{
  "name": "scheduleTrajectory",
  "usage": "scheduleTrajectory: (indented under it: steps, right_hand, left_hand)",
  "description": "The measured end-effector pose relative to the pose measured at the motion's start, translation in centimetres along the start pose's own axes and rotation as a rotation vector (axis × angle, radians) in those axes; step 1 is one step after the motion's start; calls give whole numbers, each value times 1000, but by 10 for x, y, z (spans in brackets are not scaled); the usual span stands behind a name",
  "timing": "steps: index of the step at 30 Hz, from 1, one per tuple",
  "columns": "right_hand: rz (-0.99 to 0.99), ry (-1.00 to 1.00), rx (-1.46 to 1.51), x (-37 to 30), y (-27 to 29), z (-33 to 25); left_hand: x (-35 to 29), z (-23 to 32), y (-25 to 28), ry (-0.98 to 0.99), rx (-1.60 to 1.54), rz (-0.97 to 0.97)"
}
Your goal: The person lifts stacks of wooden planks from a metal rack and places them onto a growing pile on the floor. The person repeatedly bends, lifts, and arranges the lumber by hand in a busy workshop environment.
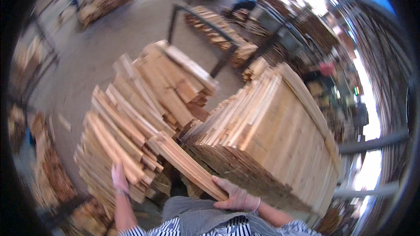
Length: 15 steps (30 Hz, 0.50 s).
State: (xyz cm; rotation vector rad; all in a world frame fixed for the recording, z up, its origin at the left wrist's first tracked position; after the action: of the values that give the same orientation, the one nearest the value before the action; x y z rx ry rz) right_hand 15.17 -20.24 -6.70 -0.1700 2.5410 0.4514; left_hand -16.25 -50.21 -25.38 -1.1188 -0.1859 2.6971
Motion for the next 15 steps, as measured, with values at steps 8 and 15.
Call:
scheduleTrajectory:
  steps: [8,15]
  right_hand:
    - [359,188,-20,-109,69,-76]
    - [1000,-139,-377,-254,106,28]
  left_hand:
    - [-169,19,-82,-151,174,-276]
    - [-212,73,-236,-583,611,-736]
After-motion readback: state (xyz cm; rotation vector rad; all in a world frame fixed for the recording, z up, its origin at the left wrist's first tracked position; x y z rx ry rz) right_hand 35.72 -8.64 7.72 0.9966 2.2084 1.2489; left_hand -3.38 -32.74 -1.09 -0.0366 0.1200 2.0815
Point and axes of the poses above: each hand's wrist, its own x-axis towards the middle knuckle, its own y-axis out of the back of the hand, z = x × y, the point moved 2 cm from there along x, towards the middle knuckle, and after that the axes turned 11 degrees about -z, right-handed, at the moved point
